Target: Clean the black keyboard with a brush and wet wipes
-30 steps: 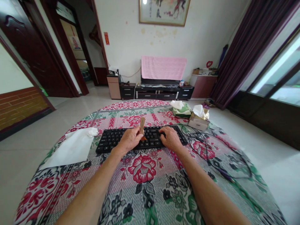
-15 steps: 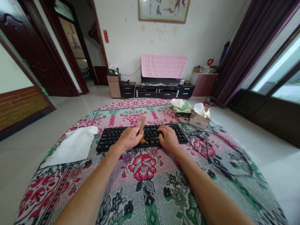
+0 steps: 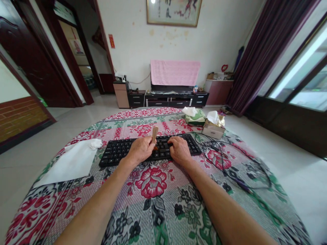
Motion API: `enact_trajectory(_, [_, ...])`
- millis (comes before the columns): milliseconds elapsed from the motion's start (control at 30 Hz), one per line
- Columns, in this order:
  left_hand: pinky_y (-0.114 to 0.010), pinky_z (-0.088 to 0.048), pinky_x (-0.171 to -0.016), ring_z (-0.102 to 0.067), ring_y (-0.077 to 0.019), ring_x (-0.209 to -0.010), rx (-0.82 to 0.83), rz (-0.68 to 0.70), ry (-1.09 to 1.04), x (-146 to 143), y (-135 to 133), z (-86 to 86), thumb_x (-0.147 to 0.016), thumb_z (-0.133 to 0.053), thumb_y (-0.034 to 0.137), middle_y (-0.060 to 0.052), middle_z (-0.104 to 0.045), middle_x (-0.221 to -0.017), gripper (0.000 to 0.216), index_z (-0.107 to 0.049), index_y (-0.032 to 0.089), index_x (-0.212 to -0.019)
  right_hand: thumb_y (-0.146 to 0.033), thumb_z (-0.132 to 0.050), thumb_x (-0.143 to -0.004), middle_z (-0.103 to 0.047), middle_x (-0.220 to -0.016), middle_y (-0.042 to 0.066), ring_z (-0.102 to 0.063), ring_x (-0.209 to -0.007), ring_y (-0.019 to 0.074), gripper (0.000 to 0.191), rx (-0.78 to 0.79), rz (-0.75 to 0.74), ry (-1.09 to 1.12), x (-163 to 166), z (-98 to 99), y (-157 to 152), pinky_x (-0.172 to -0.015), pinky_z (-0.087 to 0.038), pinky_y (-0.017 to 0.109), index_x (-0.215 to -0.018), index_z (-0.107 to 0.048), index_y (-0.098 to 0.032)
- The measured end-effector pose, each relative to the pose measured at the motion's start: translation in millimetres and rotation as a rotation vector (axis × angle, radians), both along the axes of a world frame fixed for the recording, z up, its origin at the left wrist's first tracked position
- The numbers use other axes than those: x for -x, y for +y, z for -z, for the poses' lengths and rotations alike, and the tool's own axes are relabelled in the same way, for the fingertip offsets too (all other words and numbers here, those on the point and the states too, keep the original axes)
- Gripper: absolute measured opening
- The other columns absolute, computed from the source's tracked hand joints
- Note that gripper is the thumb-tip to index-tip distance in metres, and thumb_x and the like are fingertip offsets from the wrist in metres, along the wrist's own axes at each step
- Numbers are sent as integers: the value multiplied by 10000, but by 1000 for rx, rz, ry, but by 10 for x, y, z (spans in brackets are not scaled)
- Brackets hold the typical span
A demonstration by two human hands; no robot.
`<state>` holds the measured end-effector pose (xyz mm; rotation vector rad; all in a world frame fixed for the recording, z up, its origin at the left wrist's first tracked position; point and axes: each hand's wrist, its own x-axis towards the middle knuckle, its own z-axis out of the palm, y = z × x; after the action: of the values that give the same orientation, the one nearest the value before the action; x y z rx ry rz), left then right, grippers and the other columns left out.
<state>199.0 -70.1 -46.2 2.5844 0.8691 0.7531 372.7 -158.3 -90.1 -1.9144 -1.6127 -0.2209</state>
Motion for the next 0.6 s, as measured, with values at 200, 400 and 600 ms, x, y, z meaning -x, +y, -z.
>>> enact_trajectory(200, [-277, -482, -756, -675, -191, -804, 63, 20, -145, -259, 42, -40, -815, -547, 200, -31, -729, -842, 157, -682, 194, -896, -98, -481, -742, -641, -1095, 74, -519, -1051, 225, 273, -17, 3, -13, -3, 31, 8, -936, -347, 345, -937, -651, -183])
enact_trajectory(400, [-287, -467, -677, -659, -202, -727, 30, 35, 106, -258, 196, -63, -805, -525, 197, -33, -709, -762, 154, -674, 200, -844, -97, -475, -738, -643, -1102, 74, -518, -1055, 232, 282, -38, 12, -14, -6, 60, 14, -931, -345, 357, -944, -644, -188])
enact_trajectory(600, [-284, -479, -755, -668, -195, -816, 85, 21, -101, -320, 217, -21, -811, -540, 209, -34, -725, -859, 147, -670, 195, -878, -100, -478, -718, -627, -1139, 91, -533, -1052, 234, 348, -72, 90, 36, 4, 12, 15, -913, -370, 347, -1021, -632, -175])
